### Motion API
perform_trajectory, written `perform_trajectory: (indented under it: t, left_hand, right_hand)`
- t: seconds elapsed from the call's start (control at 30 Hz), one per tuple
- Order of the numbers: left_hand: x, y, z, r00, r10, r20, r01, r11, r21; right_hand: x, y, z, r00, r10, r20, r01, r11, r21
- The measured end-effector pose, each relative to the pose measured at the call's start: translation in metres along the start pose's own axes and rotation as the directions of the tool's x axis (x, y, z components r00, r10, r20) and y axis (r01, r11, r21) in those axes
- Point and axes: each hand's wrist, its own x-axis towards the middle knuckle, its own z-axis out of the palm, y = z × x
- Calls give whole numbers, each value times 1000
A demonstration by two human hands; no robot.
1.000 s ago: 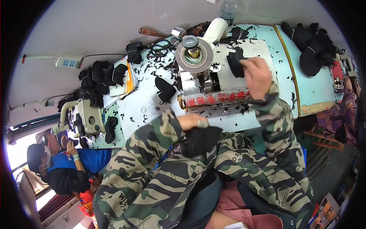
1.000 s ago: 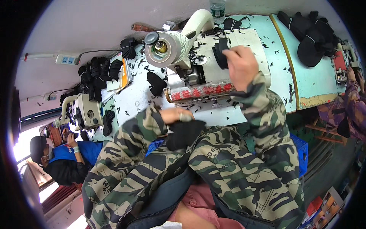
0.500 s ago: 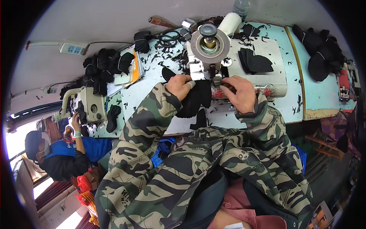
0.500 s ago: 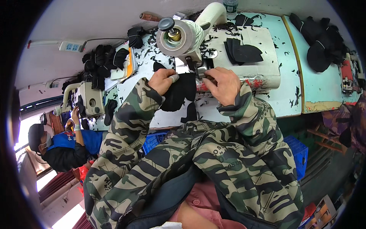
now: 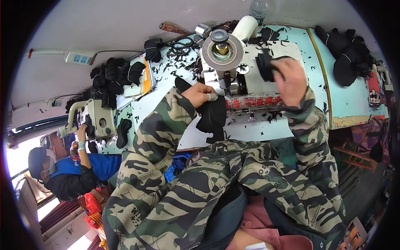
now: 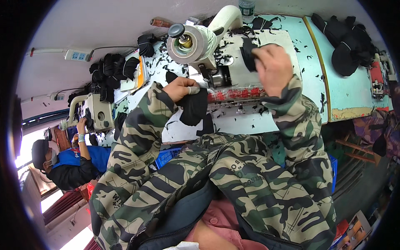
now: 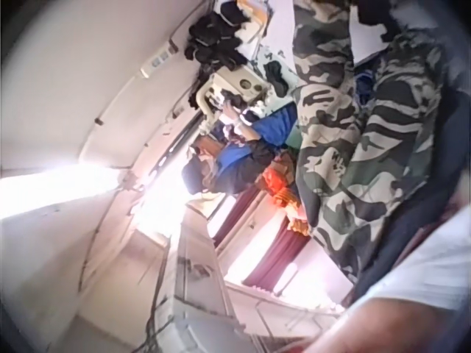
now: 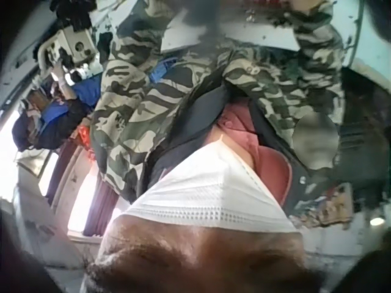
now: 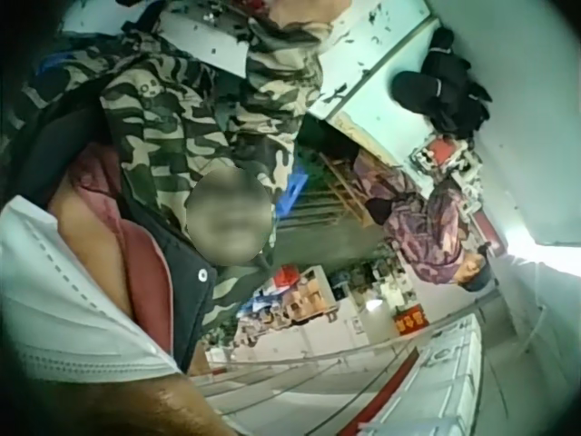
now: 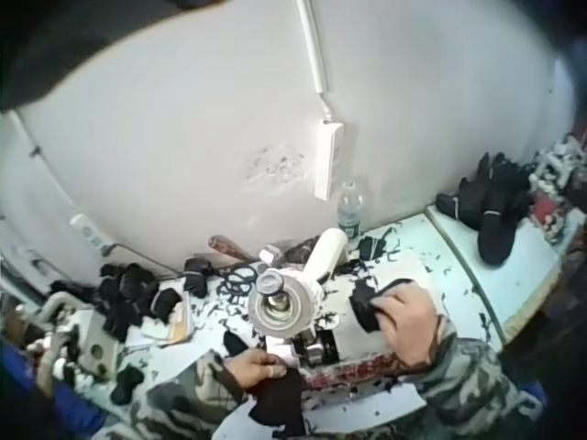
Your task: Sew and trim material components using an industrial sewing machine.
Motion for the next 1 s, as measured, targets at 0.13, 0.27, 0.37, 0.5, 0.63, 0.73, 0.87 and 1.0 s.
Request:
perform_trajectory:
  t: [0.13,0.27,0.37,0.5,0.63,0.73,0.87,1.0]
  left_hand:
    - [0,6,17,959,21,-284,92,920,380]
    - [10,20,17,954,120,-276,40,857,513]
    - [12,25,7,981,69,-182,17,901,434]
    - [7,26,3,978,0,-209,109,854,508]
    - [13,26,14,951,239,-195,-82,806,586]
    - [20,26,13,974,131,-186,-10,842,540]
    - [15,20,1,997,57,-60,-37,955,295]
    - [2,12,-1,995,82,56,-83,997,2]
  right_hand:
    - [-30,1,17,951,16,308,-36,998,60]
    - [-55,-11,46,872,22,489,-85,991,106]
    - [-58,-26,50,911,14,411,-29,999,31]
    - [-53,-32,48,888,64,455,-93,995,42]
    - [-64,-25,56,915,52,399,-70,997,30]
    - [-71,-29,62,937,94,335,-108,994,23]
    - [-46,-34,45,921,97,377,-115,993,25]
    - [-3,-7,4,982,152,-108,-141,985,103]
